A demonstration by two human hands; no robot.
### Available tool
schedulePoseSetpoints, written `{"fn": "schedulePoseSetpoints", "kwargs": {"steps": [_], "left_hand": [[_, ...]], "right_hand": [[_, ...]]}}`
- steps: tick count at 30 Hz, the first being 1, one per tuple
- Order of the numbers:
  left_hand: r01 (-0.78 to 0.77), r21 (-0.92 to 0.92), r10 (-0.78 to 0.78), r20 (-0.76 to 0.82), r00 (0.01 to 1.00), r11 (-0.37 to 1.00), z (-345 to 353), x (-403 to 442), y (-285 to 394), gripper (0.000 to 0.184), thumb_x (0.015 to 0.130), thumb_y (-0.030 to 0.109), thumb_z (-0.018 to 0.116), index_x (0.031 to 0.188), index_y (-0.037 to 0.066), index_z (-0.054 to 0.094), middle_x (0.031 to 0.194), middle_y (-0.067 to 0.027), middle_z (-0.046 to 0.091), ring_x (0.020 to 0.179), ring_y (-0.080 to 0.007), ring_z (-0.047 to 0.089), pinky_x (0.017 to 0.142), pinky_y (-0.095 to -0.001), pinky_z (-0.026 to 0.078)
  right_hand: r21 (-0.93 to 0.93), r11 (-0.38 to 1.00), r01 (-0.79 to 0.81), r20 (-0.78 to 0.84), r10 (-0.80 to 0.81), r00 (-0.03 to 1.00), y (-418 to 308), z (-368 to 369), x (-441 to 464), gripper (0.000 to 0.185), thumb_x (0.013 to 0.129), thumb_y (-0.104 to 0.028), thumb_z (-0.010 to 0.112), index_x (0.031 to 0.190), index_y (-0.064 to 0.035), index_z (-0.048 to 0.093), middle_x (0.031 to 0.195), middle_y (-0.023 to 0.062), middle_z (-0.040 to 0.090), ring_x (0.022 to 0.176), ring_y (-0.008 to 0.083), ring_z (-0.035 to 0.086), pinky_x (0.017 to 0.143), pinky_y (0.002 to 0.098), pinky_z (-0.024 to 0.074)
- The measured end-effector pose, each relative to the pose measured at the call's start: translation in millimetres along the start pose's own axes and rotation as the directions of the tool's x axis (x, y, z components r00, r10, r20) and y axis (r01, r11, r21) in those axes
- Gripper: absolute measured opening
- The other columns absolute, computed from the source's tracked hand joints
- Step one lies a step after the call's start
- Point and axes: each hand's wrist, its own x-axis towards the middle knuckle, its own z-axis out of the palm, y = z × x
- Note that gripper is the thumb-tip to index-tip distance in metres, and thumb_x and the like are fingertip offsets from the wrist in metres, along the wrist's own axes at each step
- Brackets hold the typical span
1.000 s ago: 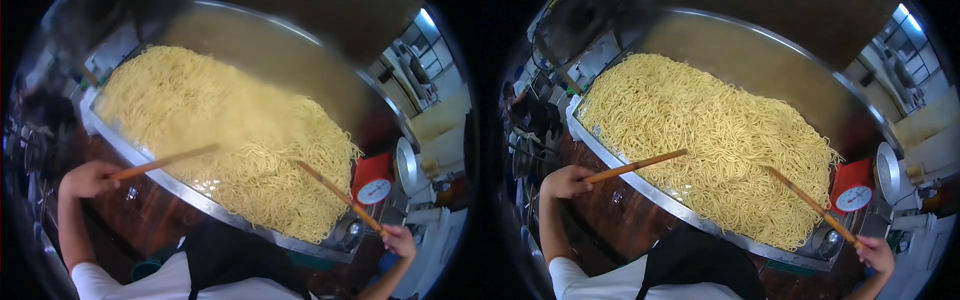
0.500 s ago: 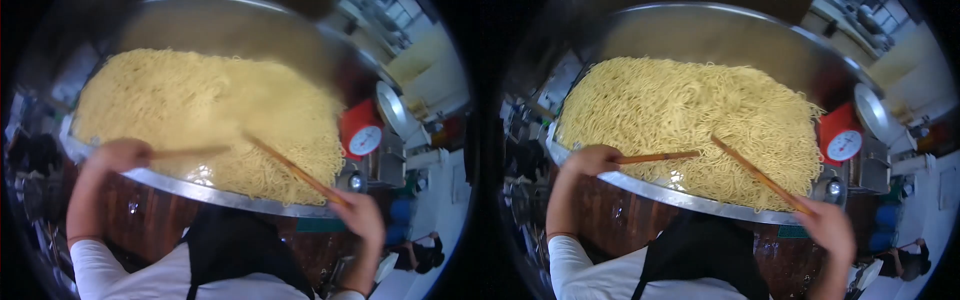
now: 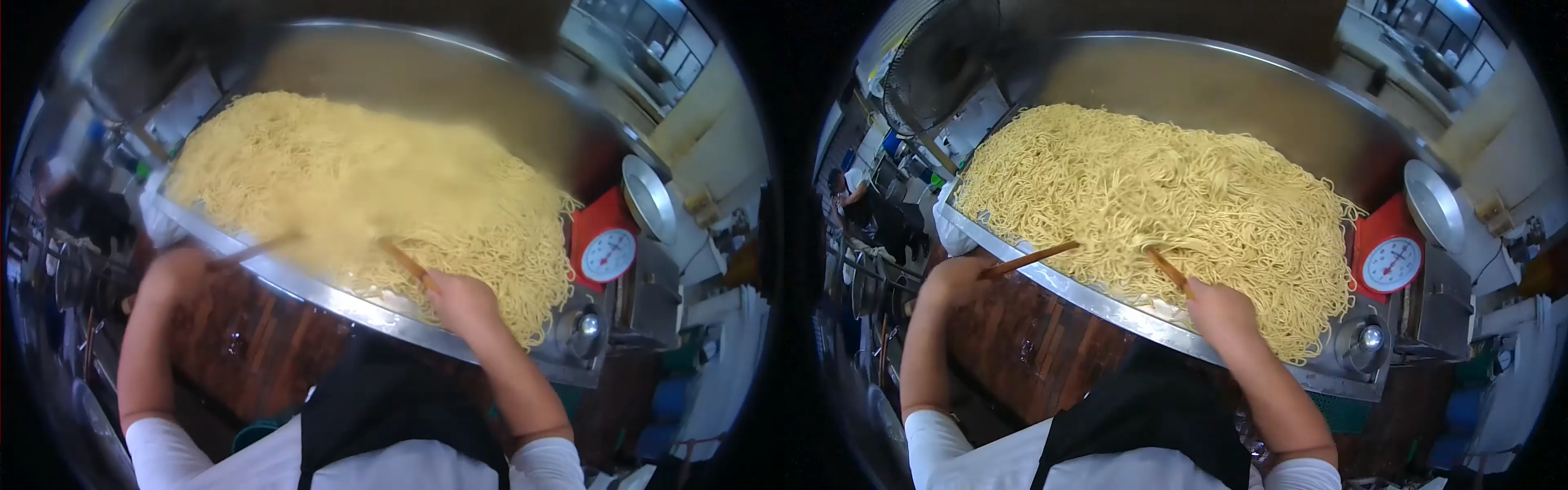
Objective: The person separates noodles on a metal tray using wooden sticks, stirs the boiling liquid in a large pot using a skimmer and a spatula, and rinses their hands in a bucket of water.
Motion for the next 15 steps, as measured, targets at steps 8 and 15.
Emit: {"fn": "schedulePoseSetpoints", "kwargs": {"steps": [8, 15], "left_hand": [[-0.082, -0.449, 0.039, -0.103, 0.994, 0.89, -17, -71, 10, 0.025, 0.083, 0.022, 0.062, 0.097, 0.001, 0.065, 0.09, -0.0207, 0.066, 0.086, -0.0349, 0.063, 0.075, -0.0405, 0.047], [-0.415, 0.046, 0.412, 0.065, 0.909, 0.909, 51, 87, 192, 0.034, 0.087, 0.034, 0.053, 0.092, 0.004, 0.067, 0.088, -0.0197, 0.067, 0.083, -0.0356, 0.065, 0.073, -0.0462, 0.05]], "right_hand": [[0.504, 0.83, -0.239, -0.016, 0.286, 0.958, 163, -144, -219, 0.036, 0.082, -0.01, 0.068, 0.113, 0.0063, 0.062, 0.085, 0.0076, 0.068, 0.079, 0.0101, 0.06, 0.073, 0.0266, 0.0483], [0.232, 0.922, -0.309, -0.21, 0.358, 0.91, 215, -64, -188, 0.037, 0.083, -0.023, 0.064, 0.115, -0.0037, 0.064, 0.1, 0.0179, 0.068, 0.09, 0.0305, 0.067, 0.081, 0.0363, 0.0503]]}}
